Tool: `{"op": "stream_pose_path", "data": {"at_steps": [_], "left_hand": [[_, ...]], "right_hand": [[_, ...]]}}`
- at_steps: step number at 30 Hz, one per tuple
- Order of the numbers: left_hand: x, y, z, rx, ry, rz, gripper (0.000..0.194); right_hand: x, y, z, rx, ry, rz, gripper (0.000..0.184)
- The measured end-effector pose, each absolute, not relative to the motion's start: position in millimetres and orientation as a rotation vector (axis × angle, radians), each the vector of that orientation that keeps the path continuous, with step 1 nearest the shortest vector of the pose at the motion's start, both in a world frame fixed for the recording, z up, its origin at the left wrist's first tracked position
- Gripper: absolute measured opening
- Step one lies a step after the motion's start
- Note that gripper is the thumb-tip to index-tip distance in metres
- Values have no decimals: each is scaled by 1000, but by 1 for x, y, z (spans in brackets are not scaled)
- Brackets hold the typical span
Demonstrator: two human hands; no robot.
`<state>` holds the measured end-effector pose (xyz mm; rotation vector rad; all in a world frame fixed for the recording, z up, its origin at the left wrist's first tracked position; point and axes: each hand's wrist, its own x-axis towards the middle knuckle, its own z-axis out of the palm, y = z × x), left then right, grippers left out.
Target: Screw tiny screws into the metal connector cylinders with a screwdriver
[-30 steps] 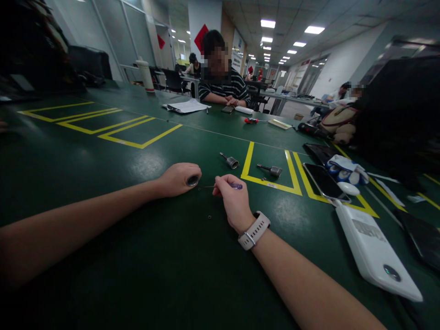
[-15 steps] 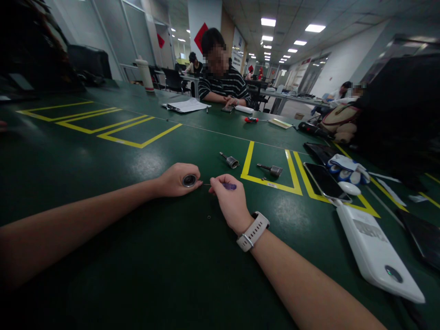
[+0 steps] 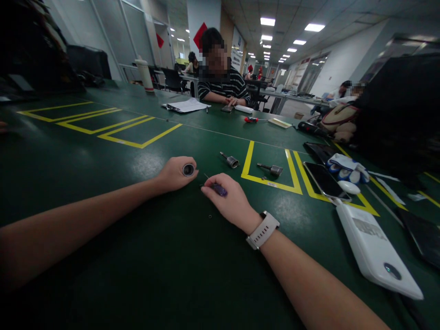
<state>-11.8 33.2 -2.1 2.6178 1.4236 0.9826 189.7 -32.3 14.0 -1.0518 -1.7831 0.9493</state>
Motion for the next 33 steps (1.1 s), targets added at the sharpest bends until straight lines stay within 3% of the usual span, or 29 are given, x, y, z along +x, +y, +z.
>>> {"op": "stream_pose_path", "data": {"at_steps": [3,5,20,33], "left_hand": [[-12,37,-3,2518,1522,1040,12],[-12,38,-3,2493,1561,1064,12],[-18,45,-3,2345,1838,1366,31],[-13,36,-1,2574,1774,1303,46]], "right_hand": [[202,-30,21,-885,-2265,899,42],[207,-25,18,-854,-2385,805,51],[167,16,1,-886,-2498,323,9],[172,-60,8,-777,-2643,339,11]]}}
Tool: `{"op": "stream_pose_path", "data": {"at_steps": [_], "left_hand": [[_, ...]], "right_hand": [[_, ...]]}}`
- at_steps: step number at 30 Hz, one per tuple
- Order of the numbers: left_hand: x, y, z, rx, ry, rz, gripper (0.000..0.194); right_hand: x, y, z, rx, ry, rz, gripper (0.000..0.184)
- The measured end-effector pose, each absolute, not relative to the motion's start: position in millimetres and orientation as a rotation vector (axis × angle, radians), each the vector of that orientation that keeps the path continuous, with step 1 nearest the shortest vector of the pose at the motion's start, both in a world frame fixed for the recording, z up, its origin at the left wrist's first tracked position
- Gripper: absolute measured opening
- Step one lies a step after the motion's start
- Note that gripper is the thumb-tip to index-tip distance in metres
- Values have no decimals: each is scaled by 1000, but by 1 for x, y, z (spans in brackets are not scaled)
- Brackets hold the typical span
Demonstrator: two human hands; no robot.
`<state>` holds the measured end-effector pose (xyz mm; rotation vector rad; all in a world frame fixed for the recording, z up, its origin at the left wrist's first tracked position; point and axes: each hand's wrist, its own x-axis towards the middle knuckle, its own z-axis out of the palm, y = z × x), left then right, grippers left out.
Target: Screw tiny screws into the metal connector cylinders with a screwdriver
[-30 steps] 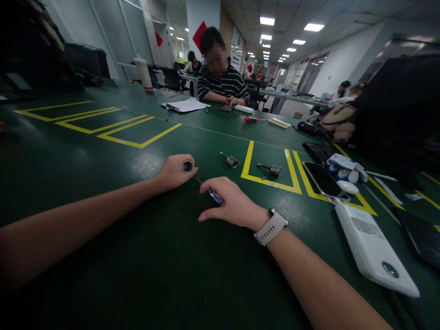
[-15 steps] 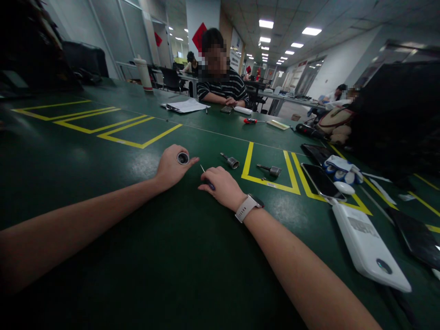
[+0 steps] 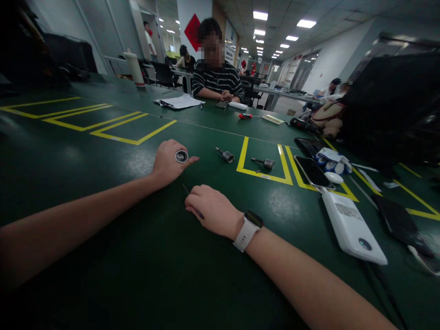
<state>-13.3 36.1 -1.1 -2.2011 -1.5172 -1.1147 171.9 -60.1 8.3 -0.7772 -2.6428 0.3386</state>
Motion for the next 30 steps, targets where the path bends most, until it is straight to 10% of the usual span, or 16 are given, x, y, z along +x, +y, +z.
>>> {"op": "stream_pose_path", "data": {"at_steps": [14,30], "left_hand": [[6,-12,16,-2330,-1534,-1311,38],[20,-89,64,-2398,-2414,-2361,32]], "right_hand": [[177,-63,0,-991,-2328,533,20],[216,-135,15,-701,-2371,883,29]]}}
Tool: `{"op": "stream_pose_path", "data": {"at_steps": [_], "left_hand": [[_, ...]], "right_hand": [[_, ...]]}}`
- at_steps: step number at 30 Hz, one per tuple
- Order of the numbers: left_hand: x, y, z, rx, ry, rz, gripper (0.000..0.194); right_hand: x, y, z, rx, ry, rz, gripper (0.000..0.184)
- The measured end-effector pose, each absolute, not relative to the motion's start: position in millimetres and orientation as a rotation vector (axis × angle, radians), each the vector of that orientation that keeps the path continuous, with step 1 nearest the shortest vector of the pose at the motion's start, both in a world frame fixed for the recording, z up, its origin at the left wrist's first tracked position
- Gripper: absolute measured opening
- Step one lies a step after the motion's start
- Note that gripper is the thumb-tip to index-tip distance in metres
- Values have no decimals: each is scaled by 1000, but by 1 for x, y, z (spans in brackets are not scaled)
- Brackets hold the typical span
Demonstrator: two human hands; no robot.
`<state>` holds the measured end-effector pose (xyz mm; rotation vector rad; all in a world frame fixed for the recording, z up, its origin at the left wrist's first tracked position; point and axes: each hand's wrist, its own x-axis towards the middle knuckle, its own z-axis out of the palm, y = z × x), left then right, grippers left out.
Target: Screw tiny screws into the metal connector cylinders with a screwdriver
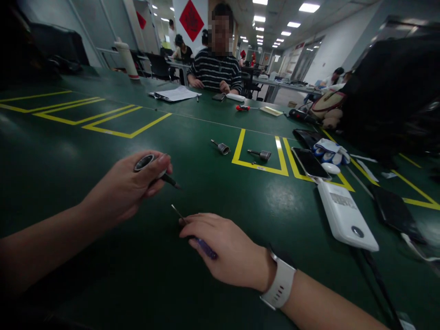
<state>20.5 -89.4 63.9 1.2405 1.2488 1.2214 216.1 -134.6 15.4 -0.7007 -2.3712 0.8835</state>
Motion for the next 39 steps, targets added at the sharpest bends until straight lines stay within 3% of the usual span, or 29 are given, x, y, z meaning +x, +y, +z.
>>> {"op": "stream_pose_path", "data": {"at_steps": [6,8,15,22,29,39], "left_hand": [[15,-89,58,1208,1219,1160,32],[13,-90,57,1188,1202,1129,31],[14,-97,59,996,1032,1075,24],[16,-98,52,972,1046,1011,24],[17,-100,45,1051,1136,948,34],[21,-100,38,1133,1132,943,33]], "right_hand": [[225,-128,11,-917,-1512,1284,15],[225,-125,9,-925,-1272,1357,19],[225,-123,3,-1000,-1241,1368,19],[224,-129,4,-1128,-1512,1117,21],[216,-147,19,-961,-2064,486,13],[220,-151,15,-802,-2170,211,15]]}}
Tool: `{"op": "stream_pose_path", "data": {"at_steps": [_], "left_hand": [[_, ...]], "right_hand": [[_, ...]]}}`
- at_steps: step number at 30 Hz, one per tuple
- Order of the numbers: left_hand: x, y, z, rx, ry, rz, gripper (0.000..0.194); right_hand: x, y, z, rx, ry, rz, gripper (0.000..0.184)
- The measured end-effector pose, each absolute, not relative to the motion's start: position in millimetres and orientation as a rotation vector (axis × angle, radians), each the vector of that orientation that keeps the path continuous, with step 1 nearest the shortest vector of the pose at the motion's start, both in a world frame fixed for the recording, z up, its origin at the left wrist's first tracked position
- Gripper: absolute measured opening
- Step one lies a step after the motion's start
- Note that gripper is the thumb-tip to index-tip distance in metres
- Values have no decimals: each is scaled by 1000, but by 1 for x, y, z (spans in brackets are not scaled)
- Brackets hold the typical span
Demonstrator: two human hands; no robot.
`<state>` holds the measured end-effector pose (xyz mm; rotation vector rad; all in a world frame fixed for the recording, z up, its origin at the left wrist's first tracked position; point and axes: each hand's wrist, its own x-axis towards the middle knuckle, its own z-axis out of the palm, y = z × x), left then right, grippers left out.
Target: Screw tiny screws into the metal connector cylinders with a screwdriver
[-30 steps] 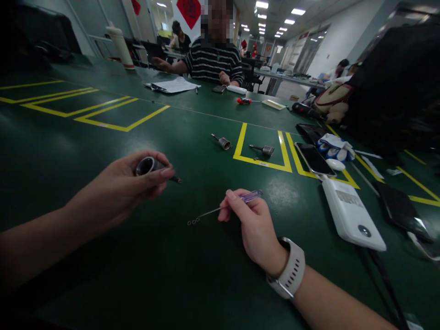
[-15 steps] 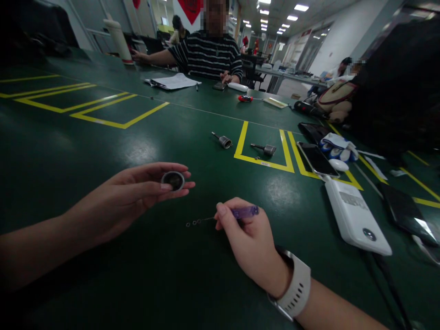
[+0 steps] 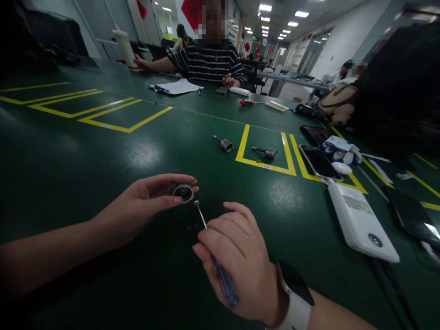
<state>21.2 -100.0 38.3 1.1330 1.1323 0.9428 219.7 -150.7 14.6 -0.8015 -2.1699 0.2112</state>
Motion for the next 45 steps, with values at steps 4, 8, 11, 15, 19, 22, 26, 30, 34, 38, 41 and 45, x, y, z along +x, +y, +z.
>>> {"op": "stream_pose_path", "data": {"at_steps": [4,8,11,15,19,22,26,30,34,38,41,45], "left_hand": [[22,-102,36,1190,1109,922,33],[23,-104,34,1246,1109,893,32],[23,-105,34,1277,1107,893,30],[24,-106,32,1344,1096,926,25],[23,-106,32,1394,1092,959,21],[23,-107,32,1390,1100,972,19],[24,-106,30,1366,1121,969,20],[23,-103,29,1298,1112,977,24],[19,-99,33,1191,1137,923,38],[17,-96,36,1103,1120,948,43],[18,-95,37,1092,1112,1005,42],[19,-97,40,1082,1083,1013,36]], "right_hand": [[219,-151,16,-708,-2202,131,16],[217,-150,14,-724,-2222,135,17],[217,-150,14,-726,-2233,135,17],[216,-150,14,-735,-2242,132,17],[215,-150,15,-732,-2254,108,18],[214,-152,16,-735,-2274,86,19],[215,-153,17,-759,-2260,166,21],[219,-150,14,-821,-1953,528,18],[221,-137,7,-961,-1425,1061,20],[220,-127,4,-1010,-1236,1296,22],[222,-126,2,-1006,-1295,1299,21],[223,-129,0,-1059,-1407,1224,21]]}}
